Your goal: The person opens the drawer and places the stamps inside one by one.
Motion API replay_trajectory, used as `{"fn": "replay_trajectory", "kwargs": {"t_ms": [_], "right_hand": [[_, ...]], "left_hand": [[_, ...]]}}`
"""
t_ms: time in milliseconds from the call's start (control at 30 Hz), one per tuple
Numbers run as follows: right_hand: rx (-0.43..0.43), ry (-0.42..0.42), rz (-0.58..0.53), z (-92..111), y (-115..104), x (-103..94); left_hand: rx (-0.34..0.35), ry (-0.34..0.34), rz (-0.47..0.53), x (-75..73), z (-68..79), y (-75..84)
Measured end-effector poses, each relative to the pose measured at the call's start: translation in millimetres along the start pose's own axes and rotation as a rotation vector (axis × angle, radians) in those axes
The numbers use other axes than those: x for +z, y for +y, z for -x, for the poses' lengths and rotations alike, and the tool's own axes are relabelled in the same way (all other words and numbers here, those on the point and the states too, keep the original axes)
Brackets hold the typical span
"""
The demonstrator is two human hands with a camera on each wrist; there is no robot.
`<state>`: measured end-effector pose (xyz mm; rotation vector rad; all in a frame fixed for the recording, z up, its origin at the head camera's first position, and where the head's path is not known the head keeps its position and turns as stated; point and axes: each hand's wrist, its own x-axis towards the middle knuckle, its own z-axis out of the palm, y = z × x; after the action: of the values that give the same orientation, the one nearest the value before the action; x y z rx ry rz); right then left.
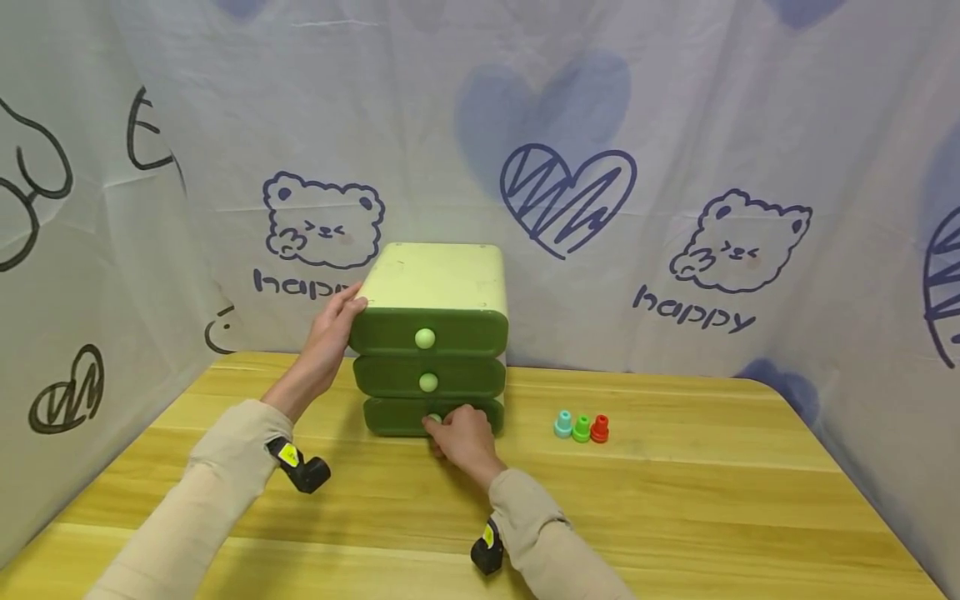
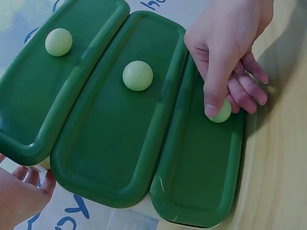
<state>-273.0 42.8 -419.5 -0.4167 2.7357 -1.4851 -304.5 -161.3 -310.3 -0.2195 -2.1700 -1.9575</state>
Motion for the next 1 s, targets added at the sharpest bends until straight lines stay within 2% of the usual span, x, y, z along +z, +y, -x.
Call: {"fn": "replay_trajectory", "kwargs": {"t_ms": [300, 633, 1000], "right_hand": [[-0.021, -0.045, 0.026, 5.8, -6.4, -5.2], [0.026, -0.057, -0.004, 12.2, -6.7, -2.6], [-0.015, -0.076, -0.012, 21.7, -8.2, -6.1]], "left_hand": [[0.005, -0.002, -0.006, -0.8, -1.1, 1.7], [0.006, -0.001, -0.009, 0.1, 0.5, -1.9], [0.013, -0.007, -0.011, -0.6, 1.6, -1.0]]}}
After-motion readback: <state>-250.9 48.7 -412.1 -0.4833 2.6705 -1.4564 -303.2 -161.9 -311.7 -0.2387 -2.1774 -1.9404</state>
